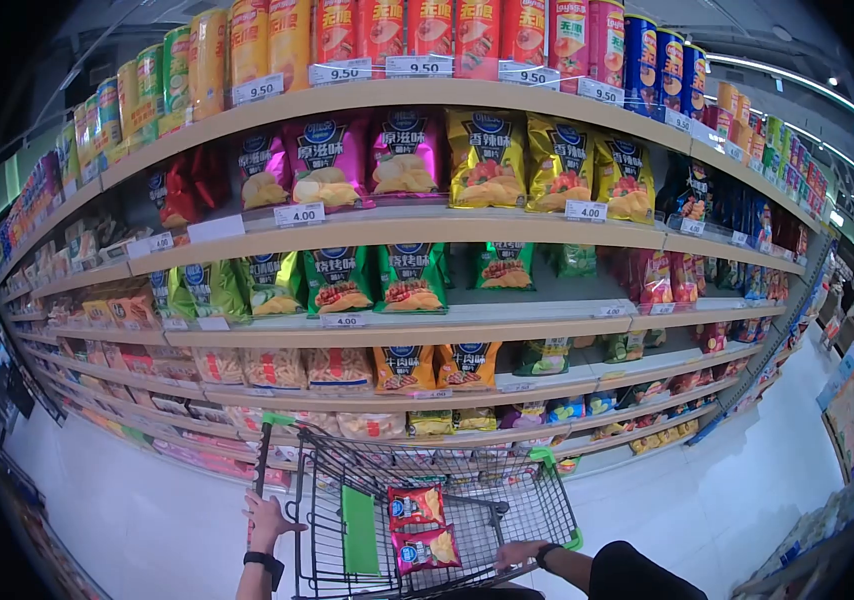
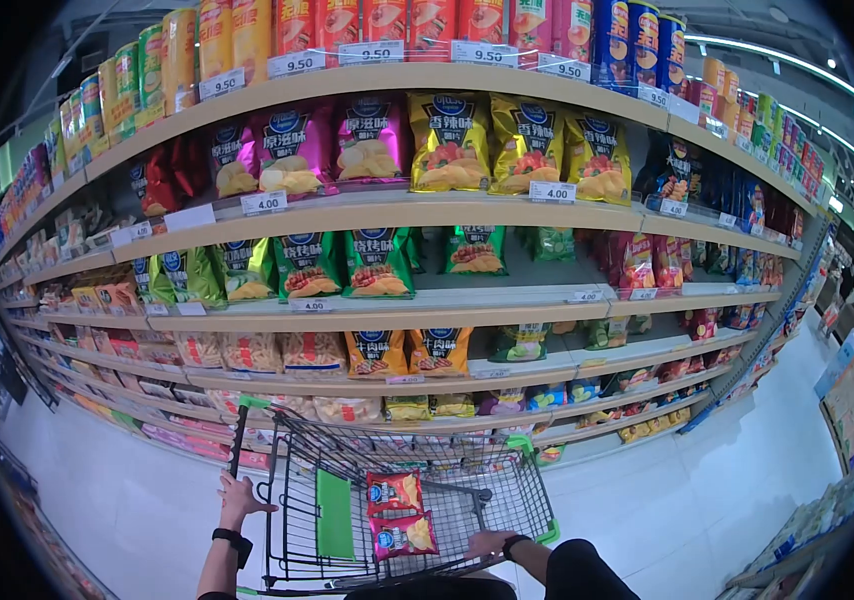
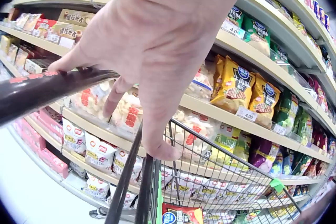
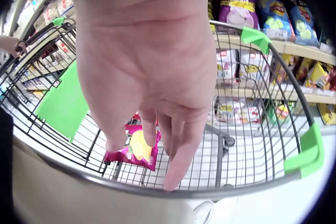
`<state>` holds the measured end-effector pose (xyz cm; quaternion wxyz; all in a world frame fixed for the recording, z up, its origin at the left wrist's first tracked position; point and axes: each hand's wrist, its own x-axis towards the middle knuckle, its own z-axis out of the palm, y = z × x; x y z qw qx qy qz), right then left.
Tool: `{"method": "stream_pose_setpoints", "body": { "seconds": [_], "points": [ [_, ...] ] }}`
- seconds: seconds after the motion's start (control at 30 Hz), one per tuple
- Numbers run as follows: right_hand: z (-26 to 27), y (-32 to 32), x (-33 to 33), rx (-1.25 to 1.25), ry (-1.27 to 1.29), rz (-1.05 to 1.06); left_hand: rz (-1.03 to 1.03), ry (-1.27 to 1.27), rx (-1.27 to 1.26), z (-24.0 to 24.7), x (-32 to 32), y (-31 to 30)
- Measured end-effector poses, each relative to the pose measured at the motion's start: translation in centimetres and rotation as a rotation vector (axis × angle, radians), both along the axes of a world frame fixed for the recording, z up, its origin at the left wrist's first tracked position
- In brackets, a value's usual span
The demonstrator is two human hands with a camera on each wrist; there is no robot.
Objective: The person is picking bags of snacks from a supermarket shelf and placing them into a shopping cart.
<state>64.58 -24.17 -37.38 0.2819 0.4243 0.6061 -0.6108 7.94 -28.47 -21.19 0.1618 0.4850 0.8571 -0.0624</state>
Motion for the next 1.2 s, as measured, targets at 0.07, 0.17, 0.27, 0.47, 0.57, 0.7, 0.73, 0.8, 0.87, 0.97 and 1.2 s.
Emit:
{"method": "stream_pose_setpoints", "body": {
  "seconds": [0.07,0.17,0.27,0.47,0.57,0.7,0.73,0.8,0.87,0.97,1.2],
  "points": [
    [0.6,3.5,-1.2,0.608,0.076,0.302,-0.025,0.041,-0.014,-0.9,-0.7,0.2],
    [12.4,8.5,-3.4,0.987,0.234,-0.003,-0.098,0.216,-0.025,0.1,-0.2,0.0],
    [19.5,15.5,-4.6,1.42,0.371,-0.294,-0.33,0.088,-0.226,2.6,-1.7,3.0],
    [41.1,22.7,-6.5,1.872,0.737,-0.522,-0.547,-0.033,0.586,17.6,7.4,11.7],
    [48.1,24.4,-6.7,1.956,0.733,-0.537,-0.649,-0.382,0.903,24.0,11.4,17.0],
    [52.6,27.1,-6.6,2.117,0.7,-0.533,-0.704,-0.563,0.993,33.3,17.0,22.1],
    [53.4,27.4,-6.5,2.137,0.689,-0.527,-0.709,-0.582,1.038,35.2,18.4,22.9],
    [54.8,27.3,-6.4,2.08,0.662,-0.519,-0.767,-0.595,1.129,38.0,20.7,24.8],
    [55.6,27.6,-6.3,2.053,0.635,-0.53,-0.798,-0.558,1.18,40.5,22.6,26.2],
    [56.4,28.0,-6.0,2.093,0.541,-0.456,-0.827,-0.532,1.283,42.5,24.7,29.6],
    [58.3,31.4,-5.3,1.997,0.544,-0.44,-0.741,-0.461,1.367,43.1,27.8,33.9]
  ]
}}
